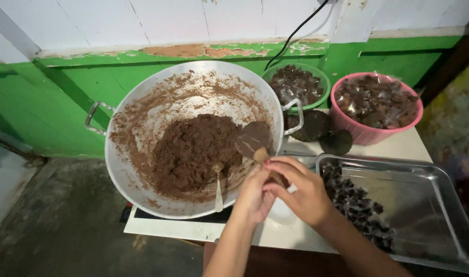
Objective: Stirring a thick brown mixture in a wok and cutting ingredients with scissors
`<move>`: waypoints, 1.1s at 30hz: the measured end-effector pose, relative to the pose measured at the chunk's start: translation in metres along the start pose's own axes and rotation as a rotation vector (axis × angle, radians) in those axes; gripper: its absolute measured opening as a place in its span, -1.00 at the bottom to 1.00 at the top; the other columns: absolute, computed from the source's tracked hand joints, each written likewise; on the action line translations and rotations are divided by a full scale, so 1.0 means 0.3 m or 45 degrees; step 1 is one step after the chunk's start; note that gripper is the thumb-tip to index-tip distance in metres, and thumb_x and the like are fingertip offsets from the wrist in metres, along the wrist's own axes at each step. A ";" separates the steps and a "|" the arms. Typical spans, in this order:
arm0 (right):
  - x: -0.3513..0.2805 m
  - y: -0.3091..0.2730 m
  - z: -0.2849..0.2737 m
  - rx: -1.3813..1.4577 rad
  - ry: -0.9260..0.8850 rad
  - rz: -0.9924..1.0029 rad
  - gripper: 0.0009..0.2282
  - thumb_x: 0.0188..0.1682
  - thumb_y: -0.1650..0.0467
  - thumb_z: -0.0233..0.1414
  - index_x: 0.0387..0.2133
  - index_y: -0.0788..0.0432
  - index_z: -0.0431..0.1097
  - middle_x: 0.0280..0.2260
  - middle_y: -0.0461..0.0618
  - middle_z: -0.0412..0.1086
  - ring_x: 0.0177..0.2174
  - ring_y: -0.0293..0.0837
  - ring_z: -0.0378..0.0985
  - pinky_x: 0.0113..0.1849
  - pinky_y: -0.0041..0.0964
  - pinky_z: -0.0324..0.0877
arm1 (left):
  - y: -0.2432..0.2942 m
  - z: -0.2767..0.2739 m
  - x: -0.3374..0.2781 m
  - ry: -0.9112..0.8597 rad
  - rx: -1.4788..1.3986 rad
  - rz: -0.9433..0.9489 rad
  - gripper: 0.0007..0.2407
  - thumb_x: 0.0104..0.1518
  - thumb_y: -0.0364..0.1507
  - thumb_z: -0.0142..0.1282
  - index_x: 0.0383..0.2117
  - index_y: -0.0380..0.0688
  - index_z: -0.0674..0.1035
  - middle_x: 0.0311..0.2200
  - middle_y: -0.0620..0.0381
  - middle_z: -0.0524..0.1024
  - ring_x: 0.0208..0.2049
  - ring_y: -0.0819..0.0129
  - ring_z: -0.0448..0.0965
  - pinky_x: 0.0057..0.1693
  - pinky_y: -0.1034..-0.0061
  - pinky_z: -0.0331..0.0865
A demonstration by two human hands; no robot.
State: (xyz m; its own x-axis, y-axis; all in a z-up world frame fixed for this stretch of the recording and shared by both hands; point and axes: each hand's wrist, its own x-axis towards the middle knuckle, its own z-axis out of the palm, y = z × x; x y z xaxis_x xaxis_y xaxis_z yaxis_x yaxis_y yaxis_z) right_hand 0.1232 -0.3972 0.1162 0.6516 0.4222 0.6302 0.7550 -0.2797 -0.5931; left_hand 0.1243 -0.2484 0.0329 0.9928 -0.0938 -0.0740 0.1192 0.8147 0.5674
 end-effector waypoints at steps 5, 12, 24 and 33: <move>0.061 0.156 -0.001 -0.157 0.112 -0.037 -0.69 -0.09 0.52 0.22 -0.04 0.21 0.50 -0.08 0.11 0.52 -0.11 -0.01 0.66 -0.11 -0.21 0.55 | 0.029 0.025 -0.001 0.055 0.126 -0.114 -0.75 0.38 -0.38 -0.15 0.04 -0.29 0.43 -0.03 -0.02 0.52 0.00 0.30 0.56 0.18 0.42 0.45; 0.212 0.374 -0.036 -0.306 0.071 0.017 -0.75 -0.13 0.39 0.30 -0.17 0.08 0.56 -0.32 0.09 0.45 -0.27 0.09 0.50 -0.21 -0.07 0.39 | 0.048 0.024 -0.315 -0.229 1.011 -0.124 -0.69 0.29 -0.54 0.03 0.16 -0.28 0.48 0.00 0.09 0.58 0.03 0.50 0.54 0.21 0.58 0.37; -0.177 0.315 -0.104 -0.190 0.427 0.029 -0.82 -0.06 0.53 0.10 -0.55 0.19 0.21 -0.39 0.02 0.40 -0.38 0.04 0.46 -0.29 -0.11 0.36 | -0.124 -0.056 -0.424 -0.081 1.372 -0.453 -0.82 0.19 -0.59 0.11 -0.10 -0.22 0.64 -0.23 0.13 0.67 -0.10 0.52 0.65 0.09 0.64 0.44; -0.192 0.657 0.122 -0.106 -0.223 0.257 -0.80 -0.08 0.51 0.09 -0.18 0.22 0.52 -0.16 0.16 0.52 -0.21 0.15 0.60 -0.19 -0.11 0.50 | -0.119 -0.032 -0.390 0.007 1.637 -0.120 -0.77 0.15 -0.59 0.12 -0.10 -0.08 0.66 -0.20 0.12 0.67 -0.20 0.35 0.68 -0.08 0.55 0.49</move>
State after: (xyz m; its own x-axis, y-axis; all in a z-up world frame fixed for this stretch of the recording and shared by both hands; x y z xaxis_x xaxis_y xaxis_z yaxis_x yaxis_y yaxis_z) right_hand 0.2318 -0.4451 -0.0553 0.7720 0.4912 0.4033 0.6195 -0.4401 -0.6500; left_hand 0.0039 -0.2609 0.0135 0.9805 -0.1159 -0.1584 0.1127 -0.3285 0.9377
